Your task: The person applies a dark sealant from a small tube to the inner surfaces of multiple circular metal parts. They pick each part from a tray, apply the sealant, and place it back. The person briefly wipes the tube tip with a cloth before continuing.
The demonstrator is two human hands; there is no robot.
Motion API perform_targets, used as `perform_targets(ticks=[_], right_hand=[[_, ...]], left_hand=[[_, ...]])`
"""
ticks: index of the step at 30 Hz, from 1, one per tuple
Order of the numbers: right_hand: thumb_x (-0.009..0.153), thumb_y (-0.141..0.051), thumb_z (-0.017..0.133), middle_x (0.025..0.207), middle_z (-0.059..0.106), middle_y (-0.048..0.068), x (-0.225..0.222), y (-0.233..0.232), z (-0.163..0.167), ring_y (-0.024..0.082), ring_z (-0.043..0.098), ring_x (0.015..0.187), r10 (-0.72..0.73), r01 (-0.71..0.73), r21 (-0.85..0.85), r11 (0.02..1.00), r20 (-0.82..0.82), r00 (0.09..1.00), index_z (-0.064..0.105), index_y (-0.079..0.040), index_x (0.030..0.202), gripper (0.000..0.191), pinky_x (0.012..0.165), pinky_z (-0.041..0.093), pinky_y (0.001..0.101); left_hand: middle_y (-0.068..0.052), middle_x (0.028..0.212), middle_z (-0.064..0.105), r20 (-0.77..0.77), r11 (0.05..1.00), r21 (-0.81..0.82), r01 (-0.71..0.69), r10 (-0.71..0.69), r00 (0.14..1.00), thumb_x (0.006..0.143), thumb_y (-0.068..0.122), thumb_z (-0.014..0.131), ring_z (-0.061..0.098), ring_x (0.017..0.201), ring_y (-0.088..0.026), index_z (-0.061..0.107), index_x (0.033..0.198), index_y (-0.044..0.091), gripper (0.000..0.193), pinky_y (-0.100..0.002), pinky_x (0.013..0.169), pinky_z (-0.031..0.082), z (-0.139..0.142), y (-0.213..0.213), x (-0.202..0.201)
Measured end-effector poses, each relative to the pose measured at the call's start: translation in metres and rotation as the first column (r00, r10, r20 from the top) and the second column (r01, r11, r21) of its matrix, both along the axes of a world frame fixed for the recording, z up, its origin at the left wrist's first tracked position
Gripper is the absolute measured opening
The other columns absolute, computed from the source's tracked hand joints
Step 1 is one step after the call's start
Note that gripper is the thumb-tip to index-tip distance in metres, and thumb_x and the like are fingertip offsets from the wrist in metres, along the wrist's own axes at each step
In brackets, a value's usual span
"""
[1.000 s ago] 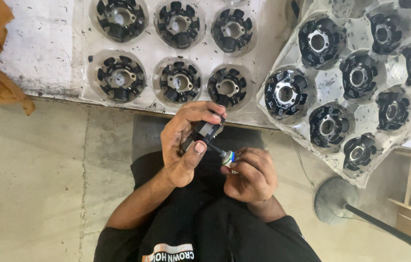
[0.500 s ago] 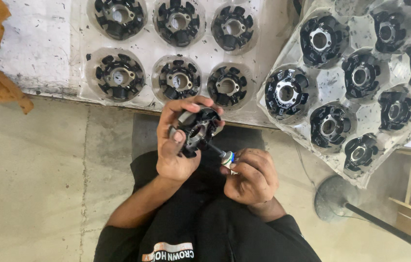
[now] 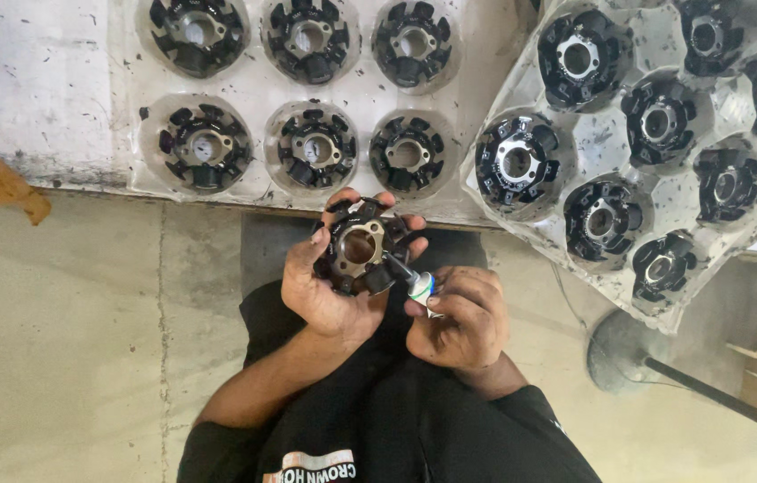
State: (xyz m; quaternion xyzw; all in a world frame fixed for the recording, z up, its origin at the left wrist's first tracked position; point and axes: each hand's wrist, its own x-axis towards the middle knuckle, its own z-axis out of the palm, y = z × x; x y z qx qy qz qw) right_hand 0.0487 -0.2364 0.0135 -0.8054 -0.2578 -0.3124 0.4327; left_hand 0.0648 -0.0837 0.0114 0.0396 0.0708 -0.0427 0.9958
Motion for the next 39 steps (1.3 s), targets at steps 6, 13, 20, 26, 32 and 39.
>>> perform_targets(ticks=[6,13,20,26,32,39], right_hand=[[0.075,0.004,0.079,0.091,0.059,0.010,-0.001,-0.002,0.003,0.027,0.066,0.080,0.014,-0.014,-0.026,1.000,-0.017,1.000,0.055,-0.005,0.099,0.035,0.073,0.060,0.0376],[0.076,0.006,0.081,0.091,0.061,0.010,-0.002,0.000,0.002,0.027,0.068,0.083,-0.014,0.014,0.000,1.000,-0.051,0.999,0.055,-0.005,0.099,0.037,0.074,0.060,0.0371],[0.073,0.008,0.079,0.089,0.062,0.011,-0.001,-0.001,0.006,0.028,0.068,0.081,0.015,-0.013,0.023,1.000,-0.063,0.998,0.057,-0.003,0.096,0.034,0.073,0.060,0.0372],[0.072,0.007,0.080,0.088,0.064,0.013,-0.001,-0.004,0.005,0.028,0.069,0.080,0.015,-0.013,0.025,1.000,-0.092,0.996,0.058,-0.003,0.095,0.033,0.071,0.058,0.0370],[0.090,-0.010,0.074,0.097,0.055,0.009,-0.003,-0.012,-0.011,0.025,0.066,0.083,0.009,-0.009,0.241,0.970,0.002,1.000,0.046,-0.009,0.104,0.032,0.074,0.061,0.0382],[0.091,-0.016,0.074,0.096,0.053,0.007,0.025,-0.033,-0.067,0.024,0.060,0.079,-0.127,0.077,0.231,0.970,0.208,0.970,0.048,-0.010,0.102,0.029,0.072,0.067,0.0397]], left_hand=[[-0.022,0.136,0.057,-0.064,1.000,-0.020,0.011,-0.012,0.998,0.098,0.034,0.062,0.060,0.126,-0.047,0.054,0.137,0.006,0.049,-0.060,0.104,0.054,-0.002,0.001,0.001],[-0.023,0.134,0.060,-0.131,0.999,-0.043,0.026,-0.032,0.991,0.096,0.035,0.062,0.061,0.123,-0.049,0.059,0.132,0.004,0.047,-0.060,0.102,0.055,-0.005,0.001,0.002],[-0.023,0.134,0.060,-0.138,0.995,-0.085,0.060,-0.071,0.988,0.096,0.035,0.062,0.062,0.123,-0.048,0.059,0.132,0.004,0.048,-0.059,0.102,0.055,-0.004,0.003,0.004],[-0.023,0.134,0.060,-0.162,0.994,-0.074,0.077,-0.088,0.983,0.095,0.037,0.062,0.063,0.120,-0.046,0.058,0.132,0.005,0.049,-0.058,0.101,0.055,-0.008,0.002,0.004],[-0.023,0.128,0.064,-0.177,0.997,0.045,0.070,-0.061,0.982,0.095,0.045,0.059,0.063,0.118,-0.048,0.060,0.127,0.004,0.052,-0.060,0.098,0.055,0.008,0.015,0.027],[-0.020,0.122,0.065,0.055,0.943,0.332,-0.026,0.008,0.998,0.095,0.044,0.054,0.066,0.113,-0.048,0.061,0.125,0.007,0.049,-0.061,0.093,0.057,-0.008,0.046,0.121]])
